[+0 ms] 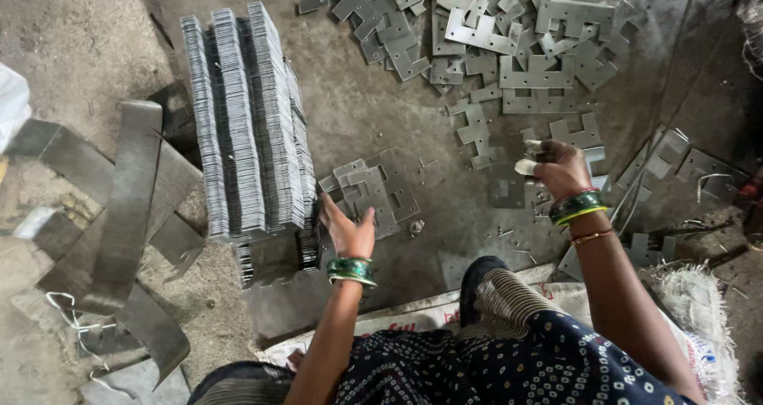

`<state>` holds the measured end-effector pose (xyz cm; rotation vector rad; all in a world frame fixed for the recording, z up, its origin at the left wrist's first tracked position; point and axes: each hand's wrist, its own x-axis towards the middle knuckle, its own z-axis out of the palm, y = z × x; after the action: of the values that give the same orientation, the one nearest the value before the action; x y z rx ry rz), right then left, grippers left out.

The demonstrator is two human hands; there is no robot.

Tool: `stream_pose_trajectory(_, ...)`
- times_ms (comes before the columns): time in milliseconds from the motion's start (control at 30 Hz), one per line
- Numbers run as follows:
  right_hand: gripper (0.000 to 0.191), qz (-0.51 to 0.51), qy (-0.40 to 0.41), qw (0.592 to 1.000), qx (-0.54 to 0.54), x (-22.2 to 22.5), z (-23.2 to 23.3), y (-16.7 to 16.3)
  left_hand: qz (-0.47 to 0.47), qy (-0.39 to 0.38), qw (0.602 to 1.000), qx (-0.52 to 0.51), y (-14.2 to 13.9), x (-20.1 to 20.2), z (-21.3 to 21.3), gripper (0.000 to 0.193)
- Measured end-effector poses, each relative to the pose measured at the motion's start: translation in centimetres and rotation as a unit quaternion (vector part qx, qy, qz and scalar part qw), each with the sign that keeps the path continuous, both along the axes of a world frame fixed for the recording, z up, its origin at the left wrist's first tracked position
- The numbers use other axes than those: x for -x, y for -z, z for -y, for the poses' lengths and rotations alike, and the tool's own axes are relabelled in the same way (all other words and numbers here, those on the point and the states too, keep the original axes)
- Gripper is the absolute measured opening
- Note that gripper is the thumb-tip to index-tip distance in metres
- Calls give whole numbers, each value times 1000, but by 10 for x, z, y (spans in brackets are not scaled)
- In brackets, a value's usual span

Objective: The person sorts through metal plates on the floor by hand, stacking them into organized piles and moving metal strips and sacks aside.

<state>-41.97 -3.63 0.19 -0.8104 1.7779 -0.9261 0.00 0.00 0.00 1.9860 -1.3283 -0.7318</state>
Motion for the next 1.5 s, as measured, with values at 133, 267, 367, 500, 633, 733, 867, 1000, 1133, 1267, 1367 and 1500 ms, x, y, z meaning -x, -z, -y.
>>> stream_pose_trajectory(133,42,167,22,986,1,8,-9,-13,38,18,995,93,-35,27,-7,96)
stream_pose_trajectory(267,41,253,8,967,1,-5,-4,-41,-208,69,975,45,-48,65,-3,50)
stream_pose_trajectory(367,43,215,-40,976,0,-16,-14,-49,-528,60,843,-89,-28,111,5,61)
stream_pose_trajectory(500,47,124,-183,974,44,-34,8,-53,-564,57,805,-178,-21,119,10,76)
stream_pose_trajectory(633,48,-439,-191,869,127,20,83,-41,-627,14,740,-243,-21,114,28,89)
stream_pose_trajectory(733,42,-259,18,965,24,60,137,-46,-543,2,788,-290,-34,109,55,95)
stream_pose_trajectory(867,65,-629,-279,724,53,79,201,-61,-590,-10,757,-281,-45,112,84,97)
stream_pose_trajectory(1000,87,-542,-300,778,-100,89,244,-73,-636,27,721,-272,-56,119,115,102)
stream_pose_trajectory(1133,67,-519,-355,755,-184,100,253,-78,-649,84,707,-268,-56,127,135,107)
stream_pose_trajectory(1267,65,-552,-344,746,-138,102,201,-68,-657,98,691,-287,-41,137,124,109)
stream_pose_trajectory(1367,60,-539,-326,770,-103,102,154,-59,-657,93,694,-281,-28,143,116,112)
stream_pose_trajectory(1500,71,-527,-328,776,-110,97,119,-49,-635,85,716,-277,-34,148,109,110)
